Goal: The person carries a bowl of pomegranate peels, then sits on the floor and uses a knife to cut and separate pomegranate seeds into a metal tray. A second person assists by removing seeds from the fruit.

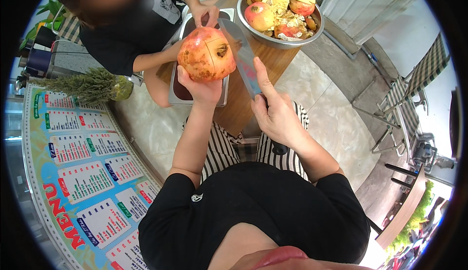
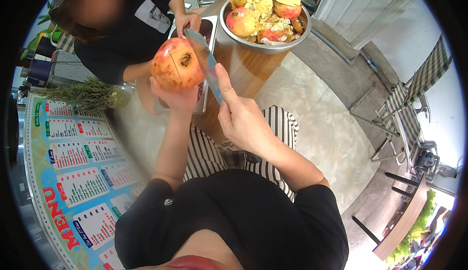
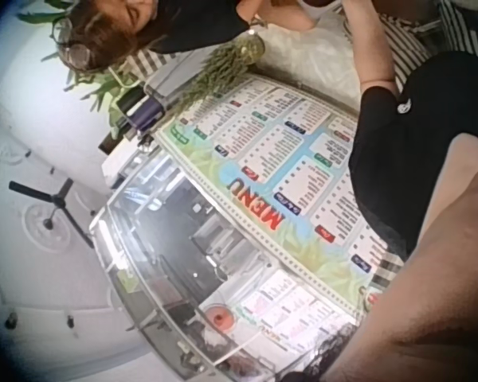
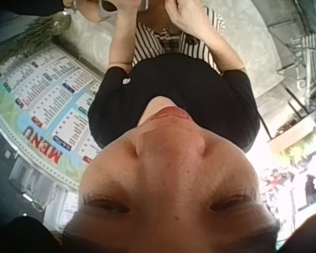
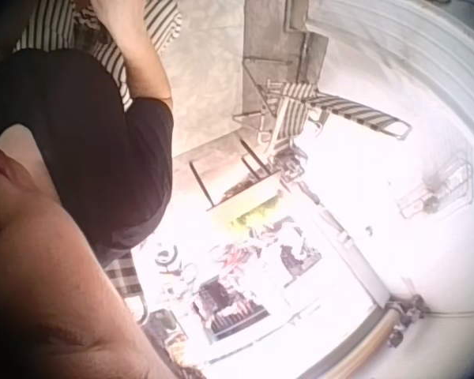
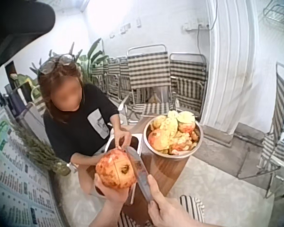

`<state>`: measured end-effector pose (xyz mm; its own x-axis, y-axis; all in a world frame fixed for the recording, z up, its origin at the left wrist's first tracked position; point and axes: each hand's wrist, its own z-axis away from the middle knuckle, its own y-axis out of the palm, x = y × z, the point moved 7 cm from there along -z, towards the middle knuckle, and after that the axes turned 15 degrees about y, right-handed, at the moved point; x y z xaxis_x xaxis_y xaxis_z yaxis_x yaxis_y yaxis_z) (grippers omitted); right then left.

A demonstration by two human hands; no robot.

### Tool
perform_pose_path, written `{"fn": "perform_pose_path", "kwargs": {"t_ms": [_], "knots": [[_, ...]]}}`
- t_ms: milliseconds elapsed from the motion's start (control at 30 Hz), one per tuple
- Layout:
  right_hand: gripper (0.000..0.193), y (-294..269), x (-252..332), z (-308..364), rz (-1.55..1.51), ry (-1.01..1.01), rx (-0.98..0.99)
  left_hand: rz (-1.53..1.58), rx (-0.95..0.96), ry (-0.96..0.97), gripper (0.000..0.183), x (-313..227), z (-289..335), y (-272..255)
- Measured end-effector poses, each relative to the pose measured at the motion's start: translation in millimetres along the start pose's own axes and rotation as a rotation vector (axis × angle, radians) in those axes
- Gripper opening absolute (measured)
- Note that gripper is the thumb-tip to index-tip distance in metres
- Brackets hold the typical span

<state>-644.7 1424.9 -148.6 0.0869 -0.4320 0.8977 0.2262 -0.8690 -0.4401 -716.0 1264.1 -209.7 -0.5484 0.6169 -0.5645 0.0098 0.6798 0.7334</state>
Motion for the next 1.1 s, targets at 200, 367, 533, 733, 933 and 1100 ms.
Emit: {"fn": "perform_pose_path", "kwargs": {"t_ms": [200,367,533,733,933,1100], "knots": [[0.07,12.1,-14.6,11.6,-0.044,0.111,0.096,-0.036,-0.145,-0.037,0.077,3.0,-11.2,-13.2],[0.068,9.2,-22.3,13.2,-0.077,0.161,0.141,-0.047,-0.161,-0.073,0.075,5.5,-11.4,-11.3],[0.067,-0.4,-25.7,21.9,-0.124,0.188,0.136,-0.056,-0.185,-0.153,0.073,-0.1,-18.9,-15.3],[0.069,-33.0,5.8,-7.8,0.168,-0.329,-0.157,0.061,-0.008,-0.651,0.075,16.4,-2.7,-0.8],[0.076,-29.6,5.0,-18.7,0.397,-0.257,-0.035,0.0,0.055,-0.779,0.076,14.8,10.4,12.5],[0.076,-27.4,3.8,-17.1,0.409,-0.297,-0.054,0.065,0.073,-0.845,0.066,14.2,12.3,13.2]]}}
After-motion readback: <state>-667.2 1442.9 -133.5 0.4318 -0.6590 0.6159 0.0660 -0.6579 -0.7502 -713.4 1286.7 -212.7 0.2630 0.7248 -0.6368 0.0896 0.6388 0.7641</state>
